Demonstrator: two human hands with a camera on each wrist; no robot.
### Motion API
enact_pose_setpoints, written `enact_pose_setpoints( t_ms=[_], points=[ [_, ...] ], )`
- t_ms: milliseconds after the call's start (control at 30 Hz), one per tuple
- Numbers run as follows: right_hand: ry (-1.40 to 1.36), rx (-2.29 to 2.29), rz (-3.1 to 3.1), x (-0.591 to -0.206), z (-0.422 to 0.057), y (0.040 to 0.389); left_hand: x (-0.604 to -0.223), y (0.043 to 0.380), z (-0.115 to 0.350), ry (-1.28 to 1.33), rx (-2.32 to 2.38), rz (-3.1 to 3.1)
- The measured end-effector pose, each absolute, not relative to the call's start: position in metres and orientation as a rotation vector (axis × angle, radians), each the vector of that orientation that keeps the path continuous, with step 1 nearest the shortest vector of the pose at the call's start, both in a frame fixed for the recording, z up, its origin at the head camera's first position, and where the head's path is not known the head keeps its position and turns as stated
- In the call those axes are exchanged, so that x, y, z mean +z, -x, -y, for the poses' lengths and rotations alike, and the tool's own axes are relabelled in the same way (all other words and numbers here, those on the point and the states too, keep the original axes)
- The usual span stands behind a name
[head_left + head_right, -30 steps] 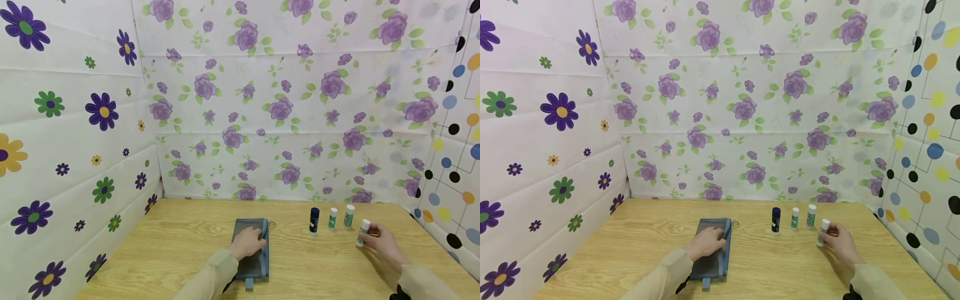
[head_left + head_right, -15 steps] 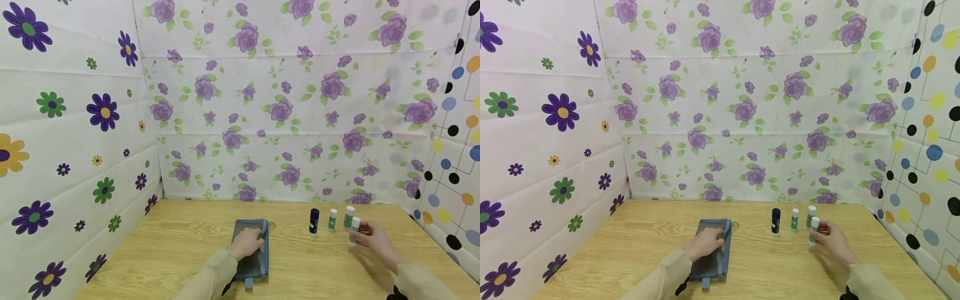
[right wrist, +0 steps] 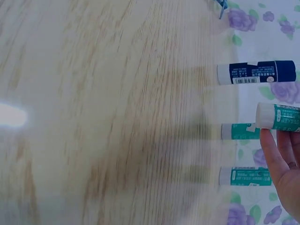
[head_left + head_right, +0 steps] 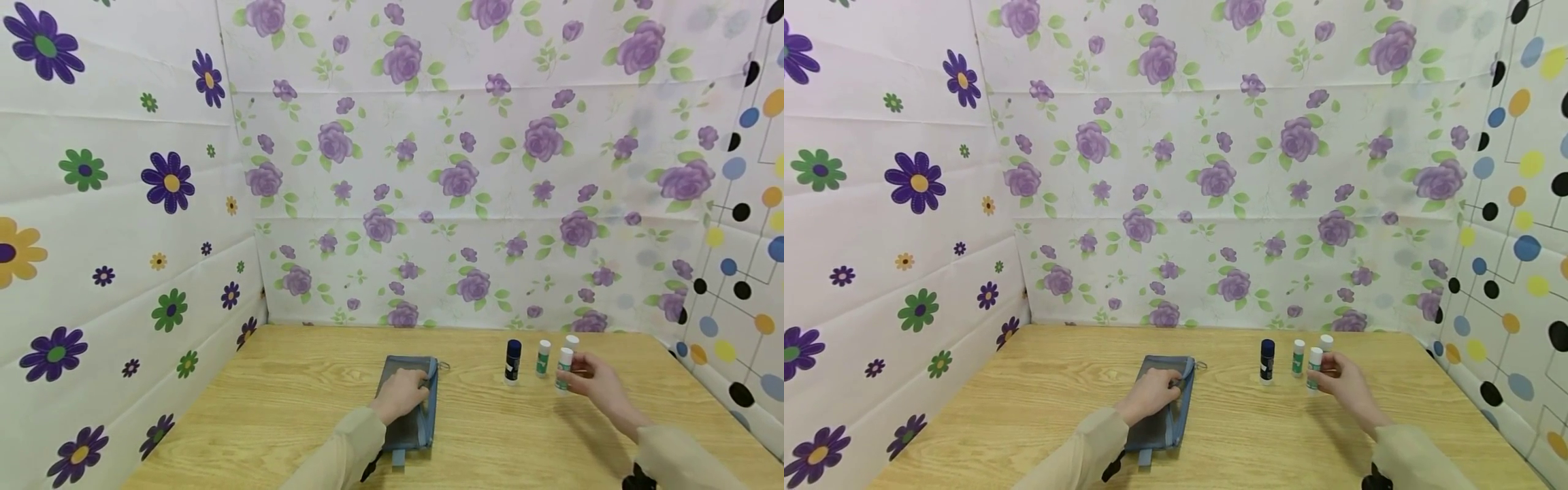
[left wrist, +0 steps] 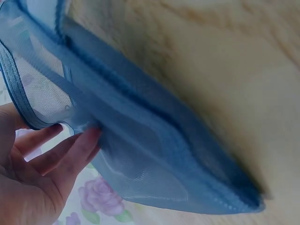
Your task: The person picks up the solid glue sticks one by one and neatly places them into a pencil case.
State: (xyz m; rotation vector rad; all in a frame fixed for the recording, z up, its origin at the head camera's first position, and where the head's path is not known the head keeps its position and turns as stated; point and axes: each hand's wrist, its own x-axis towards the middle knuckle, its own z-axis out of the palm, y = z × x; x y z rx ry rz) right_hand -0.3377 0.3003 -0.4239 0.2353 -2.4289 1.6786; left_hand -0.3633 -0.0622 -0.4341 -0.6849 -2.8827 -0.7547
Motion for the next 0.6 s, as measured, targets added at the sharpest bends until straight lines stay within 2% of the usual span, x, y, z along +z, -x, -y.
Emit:
enact_pose_setpoints(
  t_ms=[600],
  points=[
    [-0.357,1.713,2.430,-0.415,-0.261,0.339,-0.436,0.366,0.069,0.706,-1.004,2.859]
  ],
)
